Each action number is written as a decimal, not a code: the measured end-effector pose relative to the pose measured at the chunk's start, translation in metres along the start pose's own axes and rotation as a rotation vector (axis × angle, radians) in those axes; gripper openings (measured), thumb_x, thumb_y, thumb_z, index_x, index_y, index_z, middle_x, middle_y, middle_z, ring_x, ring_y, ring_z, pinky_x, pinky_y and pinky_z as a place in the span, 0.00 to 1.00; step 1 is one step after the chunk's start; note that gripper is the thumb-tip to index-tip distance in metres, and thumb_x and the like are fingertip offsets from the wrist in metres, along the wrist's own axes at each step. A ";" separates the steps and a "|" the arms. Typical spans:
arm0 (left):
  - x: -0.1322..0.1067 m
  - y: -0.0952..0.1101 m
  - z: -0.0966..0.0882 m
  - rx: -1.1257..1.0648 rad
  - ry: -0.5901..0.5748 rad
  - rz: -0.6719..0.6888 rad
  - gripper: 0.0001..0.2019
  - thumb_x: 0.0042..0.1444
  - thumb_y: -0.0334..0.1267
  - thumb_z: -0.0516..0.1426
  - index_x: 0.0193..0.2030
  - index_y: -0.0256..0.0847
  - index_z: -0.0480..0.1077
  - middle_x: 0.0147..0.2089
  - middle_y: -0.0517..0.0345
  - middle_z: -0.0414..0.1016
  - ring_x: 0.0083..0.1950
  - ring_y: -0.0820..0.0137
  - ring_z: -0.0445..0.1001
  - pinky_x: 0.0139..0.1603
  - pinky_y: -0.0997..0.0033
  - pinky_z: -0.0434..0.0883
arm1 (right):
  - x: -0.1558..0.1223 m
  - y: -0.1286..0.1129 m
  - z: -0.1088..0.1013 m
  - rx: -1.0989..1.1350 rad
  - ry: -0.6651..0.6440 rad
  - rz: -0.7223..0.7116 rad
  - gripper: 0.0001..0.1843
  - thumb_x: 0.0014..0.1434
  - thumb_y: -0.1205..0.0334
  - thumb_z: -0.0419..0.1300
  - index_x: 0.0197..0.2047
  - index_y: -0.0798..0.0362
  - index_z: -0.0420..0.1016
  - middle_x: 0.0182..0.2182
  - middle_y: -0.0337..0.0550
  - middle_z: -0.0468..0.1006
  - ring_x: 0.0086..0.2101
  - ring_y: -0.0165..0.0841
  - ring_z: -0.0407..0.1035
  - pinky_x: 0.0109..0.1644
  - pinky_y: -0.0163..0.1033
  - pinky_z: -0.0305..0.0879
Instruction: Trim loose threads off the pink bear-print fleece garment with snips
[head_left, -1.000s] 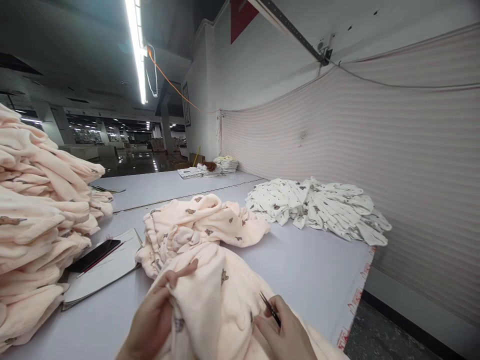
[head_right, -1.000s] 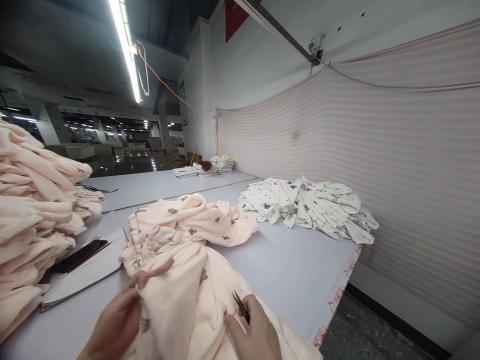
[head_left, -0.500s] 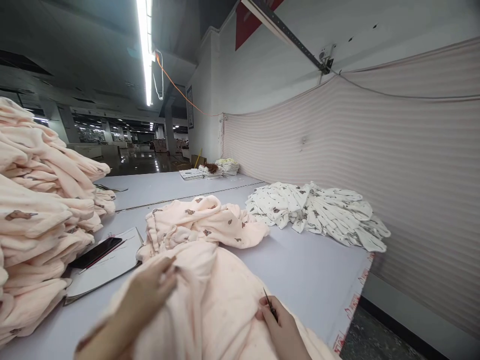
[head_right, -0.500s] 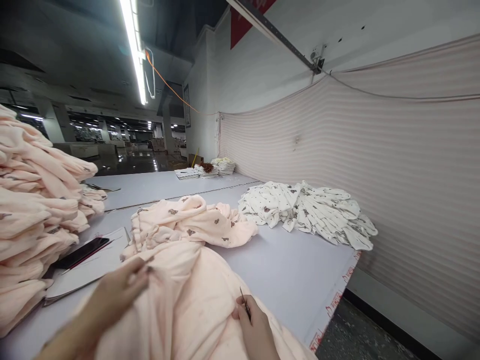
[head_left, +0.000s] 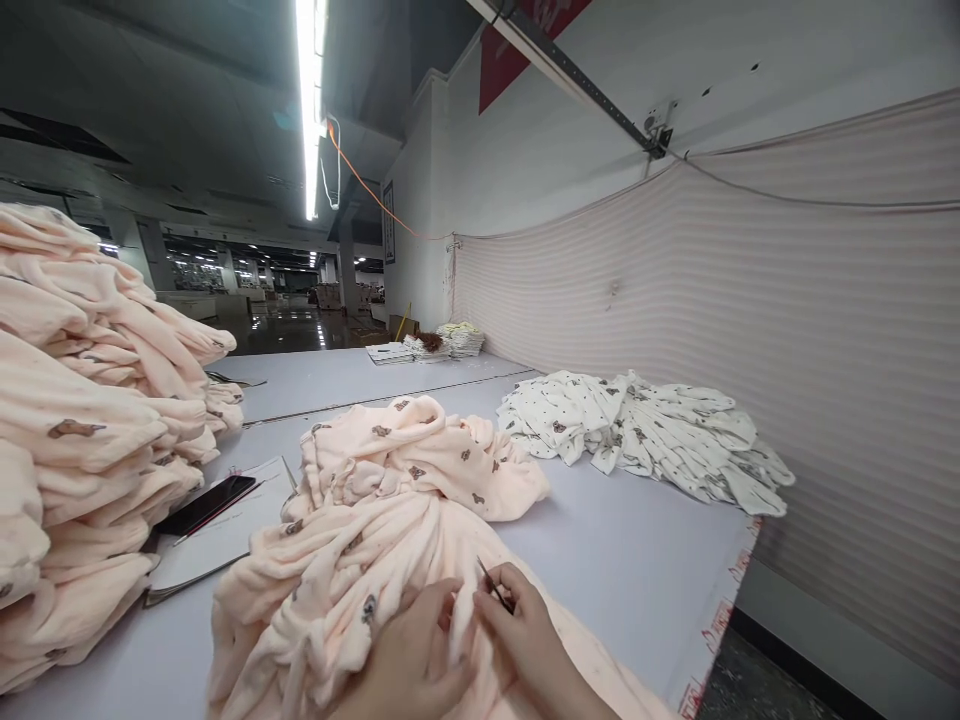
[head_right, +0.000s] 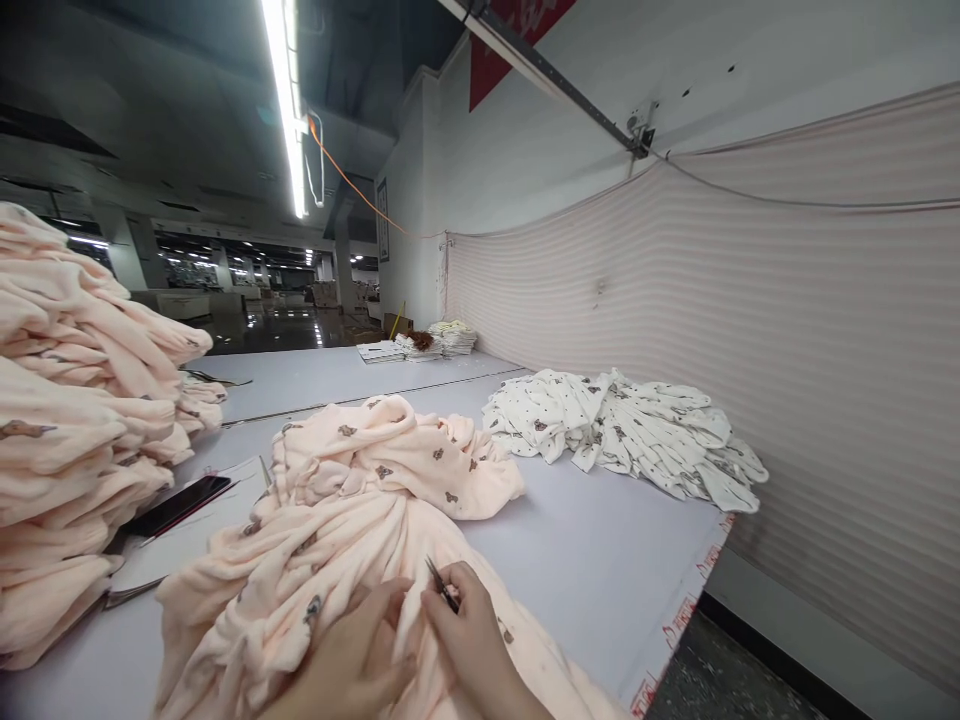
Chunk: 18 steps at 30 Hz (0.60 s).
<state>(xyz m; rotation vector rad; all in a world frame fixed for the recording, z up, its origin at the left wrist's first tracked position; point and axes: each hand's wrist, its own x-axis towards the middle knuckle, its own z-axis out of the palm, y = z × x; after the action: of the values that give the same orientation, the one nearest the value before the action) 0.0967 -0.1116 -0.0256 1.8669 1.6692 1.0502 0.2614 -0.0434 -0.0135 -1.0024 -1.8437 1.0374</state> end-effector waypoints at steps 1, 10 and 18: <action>0.006 0.008 0.000 -0.121 0.036 -0.078 0.18 0.45 0.32 0.56 0.46 0.40 0.68 0.44 0.51 0.77 0.47 0.56 0.72 0.50 0.58 0.65 | 0.000 -0.005 0.004 0.009 -0.016 -0.030 0.09 0.56 0.59 0.55 0.27 0.50 0.63 0.27 0.34 0.66 0.31 0.32 0.64 0.36 0.33 0.59; 0.011 -0.005 -0.016 -0.889 0.012 -0.284 0.04 0.49 0.36 0.55 0.33 0.43 0.65 0.36 0.62 0.74 0.36 0.68 0.70 0.39 0.72 0.66 | -0.011 0.018 0.030 -0.179 0.013 0.026 0.07 0.45 0.69 0.54 0.29 0.49 0.61 0.26 0.34 0.67 0.30 0.34 0.66 0.35 0.35 0.59; 0.000 -0.002 -0.024 -1.143 0.024 -0.369 0.07 0.47 0.34 0.61 0.34 0.42 0.68 0.35 0.63 0.75 0.38 0.70 0.71 0.39 0.74 0.65 | -0.010 -0.004 0.007 -0.301 -0.059 -0.046 0.10 0.52 0.60 0.59 0.38 0.44 0.78 0.33 0.38 0.76 0.33 0.35 0.72 0.35 0.33 0.61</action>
<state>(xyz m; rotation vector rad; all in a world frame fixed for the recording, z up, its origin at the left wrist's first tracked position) 0.0771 -0.1155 -0.0124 0.7717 0.9563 1.4074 0.2578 -0.0561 -0.0152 -1.1063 -2.1048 0.7835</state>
